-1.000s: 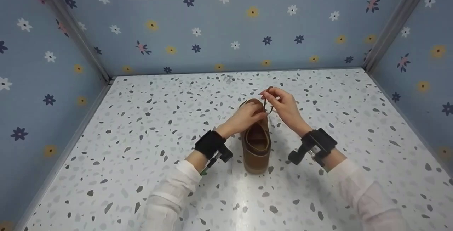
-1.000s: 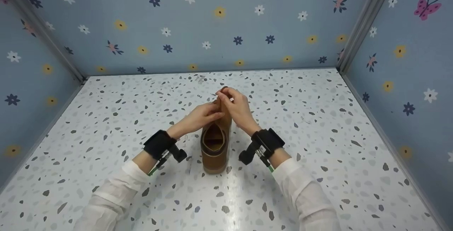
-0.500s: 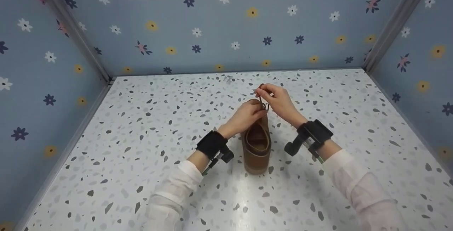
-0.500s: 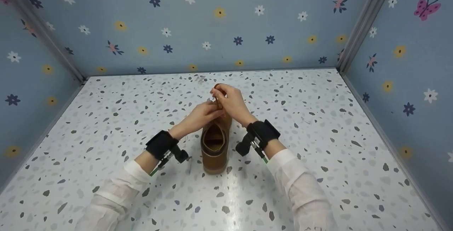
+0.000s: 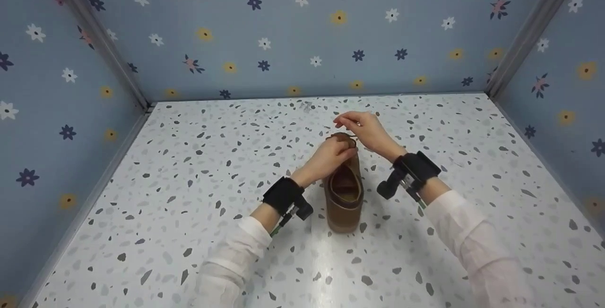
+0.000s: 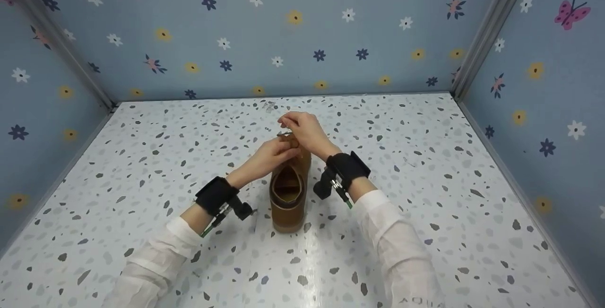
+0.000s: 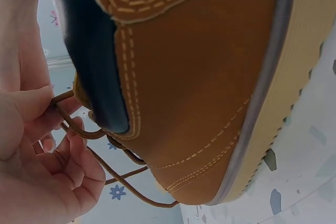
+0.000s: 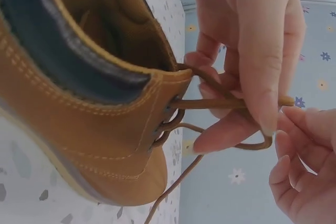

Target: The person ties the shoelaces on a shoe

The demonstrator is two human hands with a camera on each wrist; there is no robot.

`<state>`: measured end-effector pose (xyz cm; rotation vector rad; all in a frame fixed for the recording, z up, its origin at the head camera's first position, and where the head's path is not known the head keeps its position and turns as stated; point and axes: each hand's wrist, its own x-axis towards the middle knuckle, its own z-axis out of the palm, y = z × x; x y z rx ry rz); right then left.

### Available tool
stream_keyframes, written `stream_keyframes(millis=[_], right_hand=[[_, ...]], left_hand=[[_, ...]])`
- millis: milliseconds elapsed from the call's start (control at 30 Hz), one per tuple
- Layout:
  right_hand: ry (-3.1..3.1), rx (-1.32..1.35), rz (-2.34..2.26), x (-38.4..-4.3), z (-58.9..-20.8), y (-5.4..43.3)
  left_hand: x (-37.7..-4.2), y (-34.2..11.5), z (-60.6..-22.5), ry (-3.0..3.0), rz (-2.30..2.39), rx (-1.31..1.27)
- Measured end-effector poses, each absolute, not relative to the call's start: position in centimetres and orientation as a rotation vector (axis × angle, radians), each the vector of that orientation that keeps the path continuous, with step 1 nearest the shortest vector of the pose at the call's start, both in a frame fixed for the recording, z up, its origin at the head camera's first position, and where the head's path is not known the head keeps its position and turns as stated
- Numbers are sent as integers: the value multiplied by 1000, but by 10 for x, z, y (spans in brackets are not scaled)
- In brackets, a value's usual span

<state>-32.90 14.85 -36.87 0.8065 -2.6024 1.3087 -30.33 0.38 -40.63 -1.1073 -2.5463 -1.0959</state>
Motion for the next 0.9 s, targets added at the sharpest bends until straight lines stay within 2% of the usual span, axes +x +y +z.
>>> stream_keyframes(millis=[400, 900], right_hand=[[-2630, 769, 1320, -330, -377, 165], [-2639, 966, 1297, -334, -406, 177]], left_hand=[[-302, 1, -408, -2611, -1113, -1018], [-301, 0, -408, -2608, -1165, -1038]])
